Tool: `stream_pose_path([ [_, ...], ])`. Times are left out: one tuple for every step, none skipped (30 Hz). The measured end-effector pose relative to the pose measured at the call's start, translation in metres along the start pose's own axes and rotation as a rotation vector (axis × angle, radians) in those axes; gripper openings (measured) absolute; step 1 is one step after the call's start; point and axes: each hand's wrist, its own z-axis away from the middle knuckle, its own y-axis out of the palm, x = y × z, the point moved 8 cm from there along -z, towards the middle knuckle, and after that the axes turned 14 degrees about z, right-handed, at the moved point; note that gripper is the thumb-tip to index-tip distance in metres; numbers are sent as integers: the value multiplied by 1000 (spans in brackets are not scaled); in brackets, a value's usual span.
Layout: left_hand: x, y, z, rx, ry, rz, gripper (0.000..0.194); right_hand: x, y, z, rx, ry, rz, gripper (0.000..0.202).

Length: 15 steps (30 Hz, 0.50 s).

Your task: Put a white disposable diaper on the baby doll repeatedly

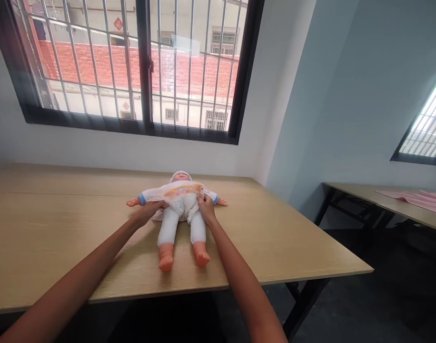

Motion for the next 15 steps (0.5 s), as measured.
stream_pose_path([
  [1, 2, 1, -4, -2, 1, 30, -4, 0, 1, -1, 17, -5, 32],
  [2, 4, 2, -6, -2, 4, 33, -9, 0, 2, 1, 31, -7, 33],
  [2, 5, 3, -6, -1, 9, 37, -12, 0, 3, 2, 42, -7, 33],
  [2, 7, 3, -2, 2, 18, 43, -15, -1, 4, 1, 51, -9, 33],
  [1, 8, 4, 3, 7, 27, 48, -17, -1, 4, 0, 56, -10, 34],
  [0, 10, 5, 16, 11, 38, 51, -18, -2, 4, -2, 58, -12, 34],
  [0, 11, 6, 36, 14, 48, 53, -19, -2, 4, -4, 58, -13, 34],
  [-1, 13, 7, 59, 16, 59, 54, -19, -3, 4, -6, 56, -14, 34],
  [-1, 14, 8, 81, 12, 68, 55, -18, -4, 3, -7, 53, -15, 33],
  [-1, 15, 9, 91, 2, 72, 55, -18, -4, 3, -7, 50, -15, 33],
  [-1, 15, 9, 85, -9, 73, 55, -17, -4, 3, -7, 47, -16, 33],
  [-1, 14, 10, 65, -15, 73, 55, -17, -5, 3, -6, 44, -16, 33],
  [-2, 12, 11, 36, -11, 73, 53, -17, -5, 2, -4, 40, -15, 34],
  [-3, 11, 11, 8, -3, 74, 51, -16, -4, 2, -1, 36, -15, 34],
  [-5, 10, 12, -19, 7, 72, 50, -17, -4, 2, 3, 32, -13, 34],
])
